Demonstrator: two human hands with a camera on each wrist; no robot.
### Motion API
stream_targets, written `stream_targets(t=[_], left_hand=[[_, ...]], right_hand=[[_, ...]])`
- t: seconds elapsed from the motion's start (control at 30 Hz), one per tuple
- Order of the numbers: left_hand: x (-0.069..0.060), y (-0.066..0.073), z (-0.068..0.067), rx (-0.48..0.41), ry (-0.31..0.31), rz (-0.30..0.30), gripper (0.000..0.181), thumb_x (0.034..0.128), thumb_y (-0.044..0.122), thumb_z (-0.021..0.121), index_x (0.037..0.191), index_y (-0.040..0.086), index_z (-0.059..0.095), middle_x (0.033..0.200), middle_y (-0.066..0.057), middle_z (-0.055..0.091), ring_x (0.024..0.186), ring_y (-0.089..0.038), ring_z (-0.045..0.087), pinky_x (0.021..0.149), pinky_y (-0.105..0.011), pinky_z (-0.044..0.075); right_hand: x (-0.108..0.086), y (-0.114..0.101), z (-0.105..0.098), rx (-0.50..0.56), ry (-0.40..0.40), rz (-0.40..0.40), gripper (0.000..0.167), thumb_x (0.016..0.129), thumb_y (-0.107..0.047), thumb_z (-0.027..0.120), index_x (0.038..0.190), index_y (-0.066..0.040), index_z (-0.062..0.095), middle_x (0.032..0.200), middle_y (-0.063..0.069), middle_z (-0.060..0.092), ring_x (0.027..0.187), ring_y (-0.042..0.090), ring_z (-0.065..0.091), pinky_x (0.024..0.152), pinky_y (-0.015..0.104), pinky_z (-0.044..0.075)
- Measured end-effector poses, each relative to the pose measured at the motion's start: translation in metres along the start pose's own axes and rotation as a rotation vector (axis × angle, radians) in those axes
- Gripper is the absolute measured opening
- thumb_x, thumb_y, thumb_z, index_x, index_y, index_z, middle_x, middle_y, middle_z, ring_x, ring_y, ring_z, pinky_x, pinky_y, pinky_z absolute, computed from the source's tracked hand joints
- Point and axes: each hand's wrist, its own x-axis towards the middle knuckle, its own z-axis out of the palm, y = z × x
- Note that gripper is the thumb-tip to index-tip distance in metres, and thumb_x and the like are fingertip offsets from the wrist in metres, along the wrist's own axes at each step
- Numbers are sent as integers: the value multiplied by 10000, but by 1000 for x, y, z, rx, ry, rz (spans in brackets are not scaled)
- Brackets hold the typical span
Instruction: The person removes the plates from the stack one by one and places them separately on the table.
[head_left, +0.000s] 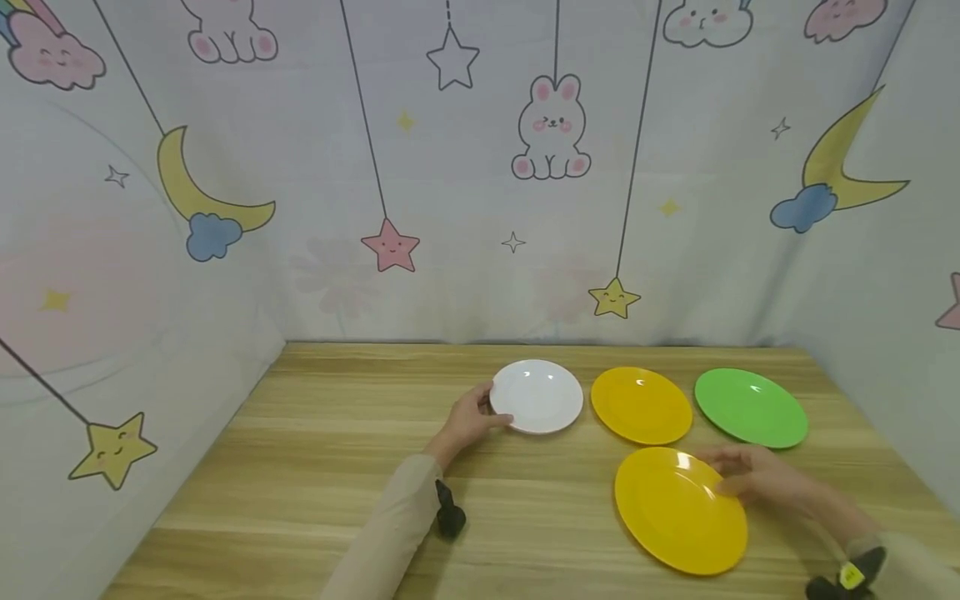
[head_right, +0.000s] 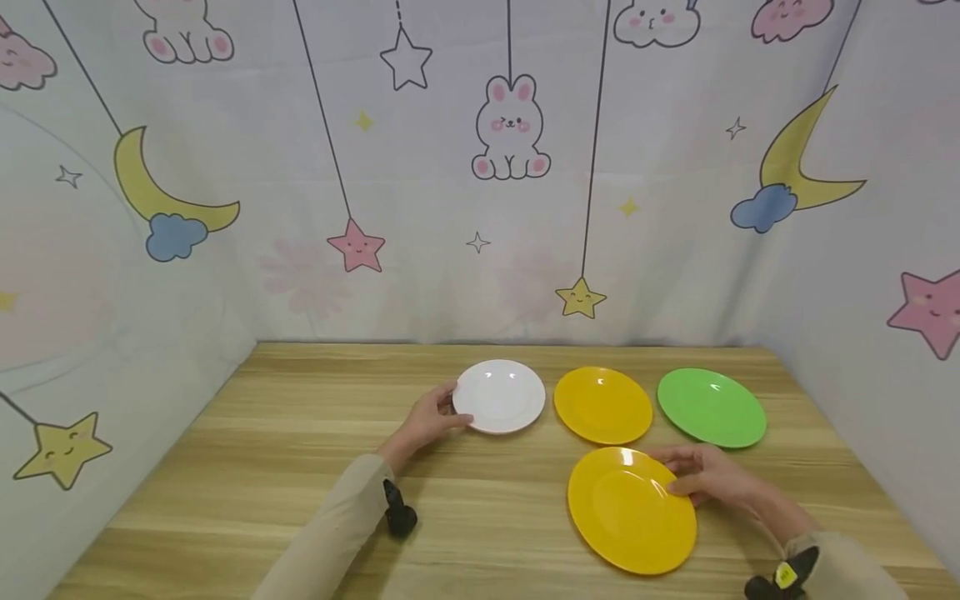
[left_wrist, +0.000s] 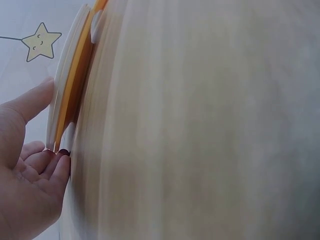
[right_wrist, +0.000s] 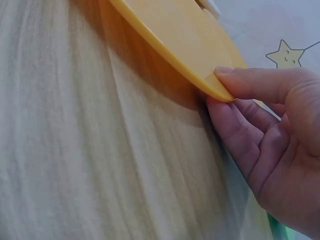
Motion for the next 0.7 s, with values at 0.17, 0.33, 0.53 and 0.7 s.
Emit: stream_targets(t=[0.17,0.33,0.53,0.7], left_hand=[[2,-1,-1,-14,-5,-12,740,763,180,736,1345,-66,352,1357,-226,402,1216,-334,427,1009,-388,377],[0,0,-2,-12,-8,31,776,745,260,751,1330,-77,369,1335,-241,421,1188,-334,455,981,-361,411],[1,-1,-1,-39,-12,-4,762,751,206,748,1344,-65,354,1353,-230,406,1213,-338,429,1006,-389,382],[1,0,1,-23,-9,-24,735,767,161,731,1347,-70,343,1360,-229,397,1220,-333,423,1008,-383,380]], right_hand=[[1,-4,0,-101,12,-54,449,840,-26,587,1249,101,454,1024,53,627,808,147,625,621,320,556],[3,-8,3,-216,69,-39,517,816,-52,628,1236,165,418,1076,249,572,781,76,579,569,279,540],[5,-9,3,-313,106,-48,506,795,-48,649,1202,178,452,1013,178,588,718,38,513,525,226,496],[6,-9,2,-360,105,-126,451,776,-29,663,1151,169,510,918,35,615,732,13,498,544,205,480]])
